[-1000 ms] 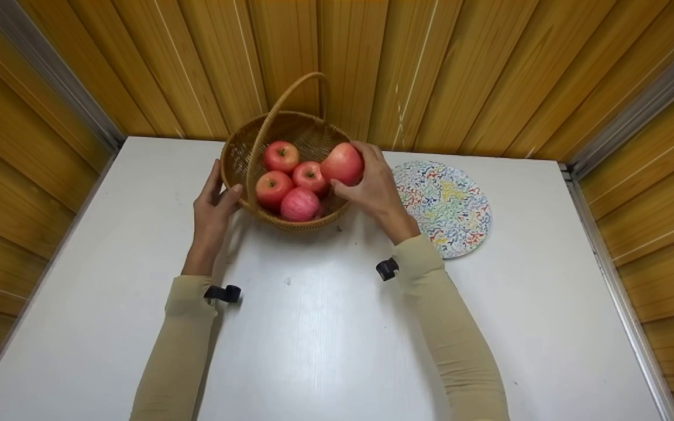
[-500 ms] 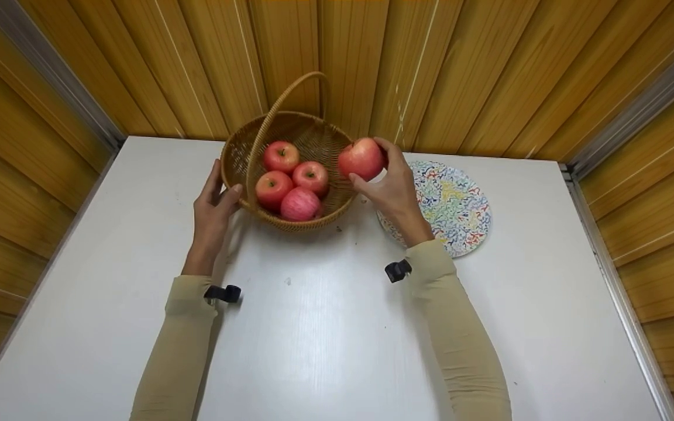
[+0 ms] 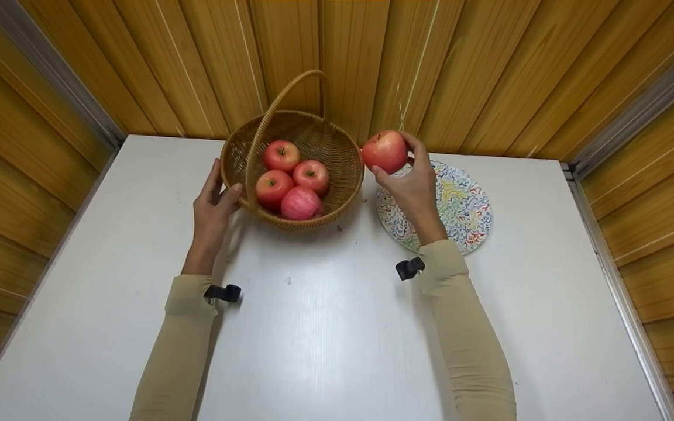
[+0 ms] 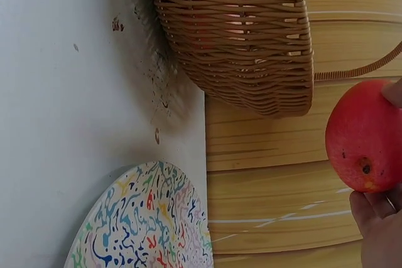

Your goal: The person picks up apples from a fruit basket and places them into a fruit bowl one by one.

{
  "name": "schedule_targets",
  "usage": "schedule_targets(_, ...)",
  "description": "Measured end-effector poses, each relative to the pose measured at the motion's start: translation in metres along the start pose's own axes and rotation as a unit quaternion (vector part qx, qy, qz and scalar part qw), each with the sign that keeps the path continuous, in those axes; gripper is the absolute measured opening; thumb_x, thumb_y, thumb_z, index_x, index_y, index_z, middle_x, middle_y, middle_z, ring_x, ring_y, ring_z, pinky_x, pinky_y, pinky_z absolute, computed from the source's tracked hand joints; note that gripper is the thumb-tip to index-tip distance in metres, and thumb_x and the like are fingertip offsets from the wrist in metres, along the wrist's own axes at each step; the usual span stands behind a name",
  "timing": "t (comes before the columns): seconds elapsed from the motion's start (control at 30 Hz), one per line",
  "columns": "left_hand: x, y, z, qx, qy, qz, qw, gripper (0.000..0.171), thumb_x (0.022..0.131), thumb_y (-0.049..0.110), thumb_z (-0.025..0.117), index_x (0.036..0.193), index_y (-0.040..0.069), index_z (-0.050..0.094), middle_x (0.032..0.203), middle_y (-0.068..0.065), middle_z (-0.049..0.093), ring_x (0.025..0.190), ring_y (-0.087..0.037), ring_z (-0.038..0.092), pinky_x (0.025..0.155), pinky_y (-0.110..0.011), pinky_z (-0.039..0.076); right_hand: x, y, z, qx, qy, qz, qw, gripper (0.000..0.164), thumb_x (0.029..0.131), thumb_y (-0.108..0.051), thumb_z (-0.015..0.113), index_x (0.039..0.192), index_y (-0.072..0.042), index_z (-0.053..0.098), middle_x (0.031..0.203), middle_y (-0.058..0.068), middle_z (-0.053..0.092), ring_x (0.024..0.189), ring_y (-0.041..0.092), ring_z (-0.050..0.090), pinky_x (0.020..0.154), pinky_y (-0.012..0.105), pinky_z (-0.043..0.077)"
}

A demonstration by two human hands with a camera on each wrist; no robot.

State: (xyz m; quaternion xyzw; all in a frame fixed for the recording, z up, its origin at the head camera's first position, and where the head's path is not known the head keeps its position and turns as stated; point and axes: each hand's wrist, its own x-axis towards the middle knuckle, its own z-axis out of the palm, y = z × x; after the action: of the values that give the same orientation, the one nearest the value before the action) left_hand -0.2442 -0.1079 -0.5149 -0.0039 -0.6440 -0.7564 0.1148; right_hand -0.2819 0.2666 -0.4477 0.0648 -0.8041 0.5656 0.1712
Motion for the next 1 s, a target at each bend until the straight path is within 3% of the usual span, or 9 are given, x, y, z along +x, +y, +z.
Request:
schedule_targets(0.37,-0.001,-0.001,0.000,-0.013,0.000,-0.005,0.9999,0.078,0.103,0.024,0.072,0.169,0.025,0.031,0.173,-0.001,0.028,0.155,-0.031,0.033,0.106,-0.035,0.054,0.007,0.016,-0.017,0.037,0.033,0.022,0.999,0.080,0.086,-0.010,0.089,0.152,-0.001,0.044,0.152,0.013,0.050,0.140,0.025,0.049,0.117,0.035,0.043)
schedule_targets(0.53,-0.001,-0.002,0.000,-0.011,-0.002,-0.001,0.9999,0.077,0.104,0.023,0.072,0.170,0.023,0.031,0.173,-0.002,0.027,0.155,-0.032,0.034,0.106,-0.036,0.054,0.008,0.026,-0.024,0.020,0.039,0.037,0.998,0.082,0.088,-0.009,0.087,0.155,-0.001,0.041,0.156,0.014,0.047,0.146,0.025,0.046,0.119,0.033,0.040)
schedule_targets(0.77,-0.002,-0.002,-0.001,0.006,-0.001,0.000,1.0000,0.079,0.103,0.027,0.072,0.170,0.025,0.031,0.173,-0.003,0.028,0.154,-0.033,0.036,0.104,-0.036,0.055,0.008,0.037,-0.031,-0.024,0.034,0.076,0.996,0.088,0.093,-0.016,0.084,0.165,-0.010,0.034,0.165,0.008,0.040,0.152,0.022,0.039,0.119,0.031,0.039)
schedule_targets(1.0,-0.002,-0.002,-0.001,-0.004,-0.002,0.001,1.0000,0.078,0.104,0.023,0.072,0.170,0.024,0.031,0.173,-0.002,0.027,0.154,-0.033,0.036,0.104,-0.036,0.055,0.012,0.048,-0.037,-0.017,0.049,0.101,0.994,0.087,0.093,-0.021,0.085,0.165,-0.014,0.036,0.166,0.006,0.040,0.152,0.022,0.040,0.119,0.031,0.039)
